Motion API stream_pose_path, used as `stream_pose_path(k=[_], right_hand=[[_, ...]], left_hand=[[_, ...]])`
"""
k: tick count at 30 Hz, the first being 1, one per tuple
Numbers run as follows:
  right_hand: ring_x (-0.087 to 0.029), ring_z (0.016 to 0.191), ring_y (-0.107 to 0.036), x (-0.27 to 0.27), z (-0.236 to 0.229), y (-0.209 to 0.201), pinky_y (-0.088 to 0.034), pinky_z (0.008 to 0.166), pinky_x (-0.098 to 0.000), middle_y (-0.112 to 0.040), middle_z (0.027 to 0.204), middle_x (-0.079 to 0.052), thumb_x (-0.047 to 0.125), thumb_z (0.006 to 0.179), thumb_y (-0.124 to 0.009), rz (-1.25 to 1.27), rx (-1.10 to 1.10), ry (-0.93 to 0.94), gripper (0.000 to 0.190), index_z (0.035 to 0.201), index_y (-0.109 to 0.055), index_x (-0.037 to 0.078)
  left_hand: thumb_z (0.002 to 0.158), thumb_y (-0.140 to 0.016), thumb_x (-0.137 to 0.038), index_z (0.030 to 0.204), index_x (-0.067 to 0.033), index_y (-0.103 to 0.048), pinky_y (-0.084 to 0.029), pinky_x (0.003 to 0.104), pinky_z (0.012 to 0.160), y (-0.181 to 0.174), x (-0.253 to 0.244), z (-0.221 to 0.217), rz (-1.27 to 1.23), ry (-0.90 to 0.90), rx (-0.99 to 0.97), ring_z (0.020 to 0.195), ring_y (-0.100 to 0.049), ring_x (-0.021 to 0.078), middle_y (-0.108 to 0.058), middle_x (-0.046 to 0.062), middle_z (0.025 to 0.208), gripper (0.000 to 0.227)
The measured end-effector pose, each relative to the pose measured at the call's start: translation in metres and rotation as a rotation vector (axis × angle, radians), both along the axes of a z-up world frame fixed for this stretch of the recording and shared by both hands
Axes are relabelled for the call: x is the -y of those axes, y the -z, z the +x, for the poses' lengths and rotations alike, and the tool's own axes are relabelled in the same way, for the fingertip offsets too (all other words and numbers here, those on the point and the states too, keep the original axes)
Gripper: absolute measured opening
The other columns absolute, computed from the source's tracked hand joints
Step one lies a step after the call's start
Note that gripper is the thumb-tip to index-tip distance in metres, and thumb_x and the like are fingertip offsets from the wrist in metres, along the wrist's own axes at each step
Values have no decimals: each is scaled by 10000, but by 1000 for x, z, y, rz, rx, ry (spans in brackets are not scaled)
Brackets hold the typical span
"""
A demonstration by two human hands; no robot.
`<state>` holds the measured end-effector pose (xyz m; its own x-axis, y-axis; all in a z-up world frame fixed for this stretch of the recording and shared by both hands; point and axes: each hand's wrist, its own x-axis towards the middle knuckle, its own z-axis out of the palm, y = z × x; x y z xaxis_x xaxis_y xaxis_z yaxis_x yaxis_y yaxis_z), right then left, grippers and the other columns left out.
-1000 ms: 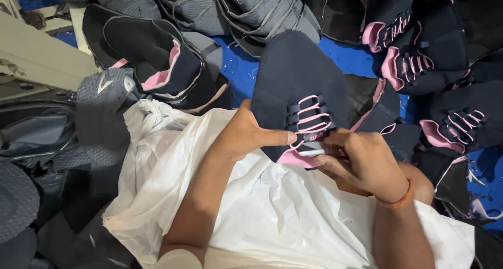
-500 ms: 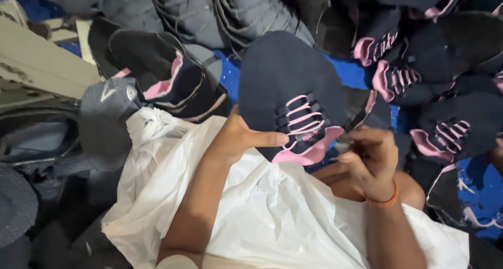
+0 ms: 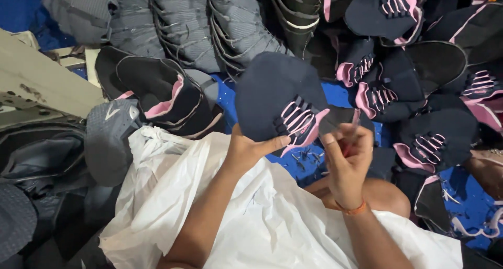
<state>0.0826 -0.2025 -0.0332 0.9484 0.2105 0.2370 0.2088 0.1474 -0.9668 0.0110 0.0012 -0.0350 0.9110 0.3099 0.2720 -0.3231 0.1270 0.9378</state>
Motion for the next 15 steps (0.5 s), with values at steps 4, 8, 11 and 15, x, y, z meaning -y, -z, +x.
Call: stream_pose_path(k=[4,8,11,15], right_hand=[[-32,568,-462,-6,-4,-14,-362,460,-182,-580,971,-6,21,1039,-582,31,-181,-132,389,1406,-462,75],[-21,513,-440,-1,-1,-20,-357,433,-186,-549,874,18,40,1021,-585,148,-284,-255,514,1500,-414,117],[-26,519,-444,1,1,-24,-350,432,-196,-529,806,27,4,980,-640,112,-305,-255,575,1500,-422,114],[-31,536,-452,3,7,-24,-343,443,-194,-521,772,35,-17,957,-657,28,-346,-193,586,1485,-441,114]], left_hand=[[813,-837,7,1136,7,-719,-579,280,865,-9,12,2,-135,31,-57,942,-686,107,-747,30,1064,344],[813,-823,6,1233,-15,-660,-560,275,951,-2,22,4,-157,60,34,1057,-662,95,-695,17,1181,451],[844,-851,-10,1221,13,-703,-563,295,970,12,26,7,-203,47,-79,1055,-690,135,-727,70,1181,405],[859,-841,-80,1262,-13,-675,-543,276,987,15,25,15,-221,65,-130,1097,-670,125,-712,50,1210,441]])
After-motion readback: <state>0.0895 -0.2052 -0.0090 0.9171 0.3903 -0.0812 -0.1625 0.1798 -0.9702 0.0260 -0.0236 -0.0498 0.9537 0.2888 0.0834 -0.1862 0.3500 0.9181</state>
